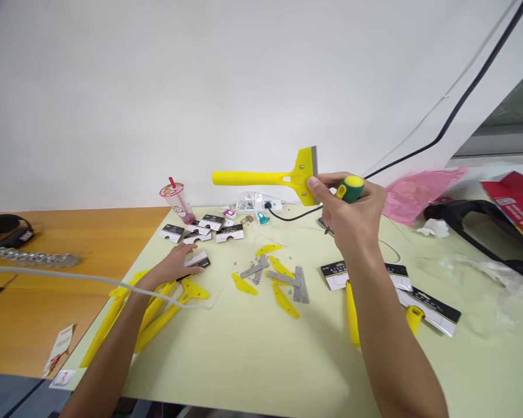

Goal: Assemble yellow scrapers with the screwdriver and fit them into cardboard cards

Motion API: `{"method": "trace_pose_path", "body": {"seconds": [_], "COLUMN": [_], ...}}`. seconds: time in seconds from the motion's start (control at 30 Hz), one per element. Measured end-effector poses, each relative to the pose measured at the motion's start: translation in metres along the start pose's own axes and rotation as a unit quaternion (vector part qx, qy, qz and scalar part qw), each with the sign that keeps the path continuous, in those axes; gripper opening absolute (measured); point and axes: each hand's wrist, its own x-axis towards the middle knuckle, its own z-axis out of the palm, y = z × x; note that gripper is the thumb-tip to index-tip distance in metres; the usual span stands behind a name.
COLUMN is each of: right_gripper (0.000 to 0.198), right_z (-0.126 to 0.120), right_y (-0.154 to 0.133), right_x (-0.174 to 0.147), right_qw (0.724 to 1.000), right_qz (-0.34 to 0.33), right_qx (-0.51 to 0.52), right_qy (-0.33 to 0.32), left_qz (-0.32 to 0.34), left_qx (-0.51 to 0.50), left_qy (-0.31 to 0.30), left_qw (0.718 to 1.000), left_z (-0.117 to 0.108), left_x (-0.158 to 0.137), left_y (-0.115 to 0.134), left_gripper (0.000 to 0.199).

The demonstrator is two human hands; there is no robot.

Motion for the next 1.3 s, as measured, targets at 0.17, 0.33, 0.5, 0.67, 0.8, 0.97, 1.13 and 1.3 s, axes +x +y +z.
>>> {"method": "trace_pose_path", "body": {"seconds": [0.17, 0.33, 0.5, 0.67, 0.8, 0.97, 1.13, 1.3], "right_gripper": [0.033, 0.031, 0.031, 0.033, 0.03, 0.029, 0.027, 0.015], "right_z": [0.004, 0.006, 0.012, 0.024, 0.025, 0.018, 0.014, 0.019], "right_y": [0.006, 0.006, 0.004, 0.003, 0.006, 0.008, 0.003, -0.003], "right_x": [0.001, -0.005, -0.01, -0.017, -0.017, -0.013, -0.014, -0.023], "right_qw": [1.0, 0.999, 0.994, 0.984, 0.989, 0.995, 0.999, 0.995], "right_qz": [0.009, 0.019, 0.047, 0.099, 0.092, 0.073, 0.034, -0.043], "right_qx": [-0.007, -0.013, 0.059, 0.096, 0.071, 0.028, -0.023, -0.093], "right_qy": [-0.028, -0.041, -0.076, -0.112, -0.093, -0.056, -0.03, -0.012], "left_qz": [0.031, 0.015, 0.024, 0.073, 0.106, 0.116, 0.122, 0.149], "left_qx": [-0.028, -0.181, -0.517, -0.595, -0.612, -0.653, -0.654, -0.64], "left_qy": [-0.001, 0.074, 0.137, 0.141, 0.164, 0.143, 0.164, 0.227], "left_qw": [0.999, 0.981, 0.845, 0.788, 0.766, 0.734, 0.728, 0.719], "left_z": [-0.002, -0.019, -0.041, -0.056, -0.062, -0.063, -0.059, -0.054], "left_x": [-0.004, -0.008, -0.003, 0.007, 0.014, 0.019, 0.019, 0.012], "left_y": [0.003, 0.032, 0.083, 0.133, 0.159, 0.172, 0.172, 0.182], "left_gripper": [0.081, 0.081, 0.068, 0.054, 0.05, 0.045, 0.049, 0.046]}}
